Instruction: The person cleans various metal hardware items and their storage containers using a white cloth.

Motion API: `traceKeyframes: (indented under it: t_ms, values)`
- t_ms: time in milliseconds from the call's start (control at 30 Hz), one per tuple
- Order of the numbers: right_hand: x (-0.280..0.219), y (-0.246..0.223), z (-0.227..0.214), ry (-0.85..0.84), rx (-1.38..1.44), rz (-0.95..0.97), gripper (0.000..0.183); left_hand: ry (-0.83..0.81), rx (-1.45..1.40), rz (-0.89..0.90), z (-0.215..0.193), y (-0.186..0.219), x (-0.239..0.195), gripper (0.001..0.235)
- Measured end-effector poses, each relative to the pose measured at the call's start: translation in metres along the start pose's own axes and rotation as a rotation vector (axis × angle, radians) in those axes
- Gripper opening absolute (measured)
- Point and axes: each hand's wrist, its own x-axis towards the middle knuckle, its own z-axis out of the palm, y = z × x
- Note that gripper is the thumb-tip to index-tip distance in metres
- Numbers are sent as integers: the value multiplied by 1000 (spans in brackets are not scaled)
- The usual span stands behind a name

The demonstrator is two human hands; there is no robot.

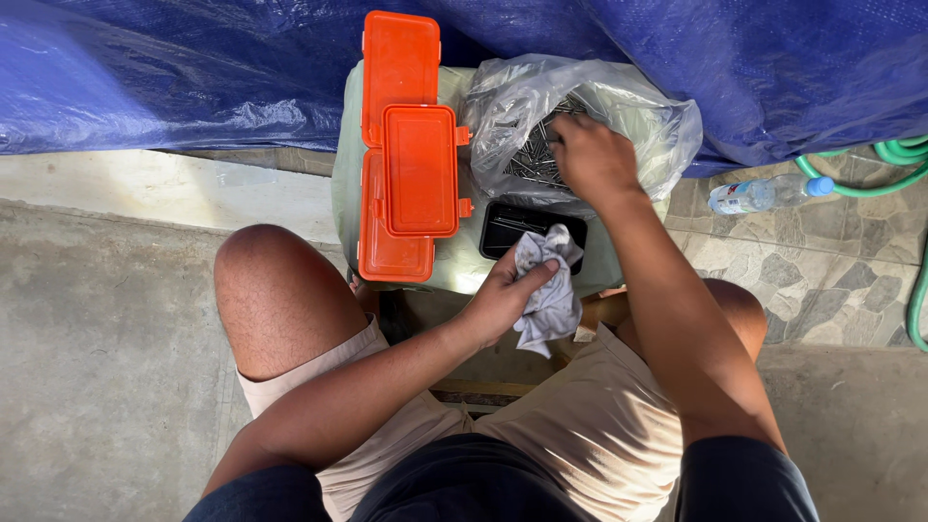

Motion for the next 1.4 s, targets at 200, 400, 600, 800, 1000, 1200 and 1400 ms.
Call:
traceKeyframes:
  t_ms: [200, 400, 600, 800, 1000, 1200, 1400]
  values:
    - [-61, -38, -91, -26, 519, 6, 15, 71, -125, 118, 8, 11, 3, 50]
    - [-95, -57, -93, -114, 584, -24, 22, 137, -152, 197, 21, 29, 6, 31]
    - [-108, -47, -81, -163, 525, 88, 24, 114, 14, 260, 23, 38, 13, 18]
    - [-116, -45, -130, -264, 627, 155, 29, 145, -77, 282, 20, 65, 15, 18]
    - [-113, -48, -121, -206, 795, 165, 31, 84, -39, 242, 47, 57, -6, 25]
    - [-111, -53, -121, -296, 696, 94, 29, 67, -61, 247, 28, 45, 10, 23]
    - [-113, -32, -118, -270, 876, 110, 36, 76, -171, 269, 20, 58, 20, 22]
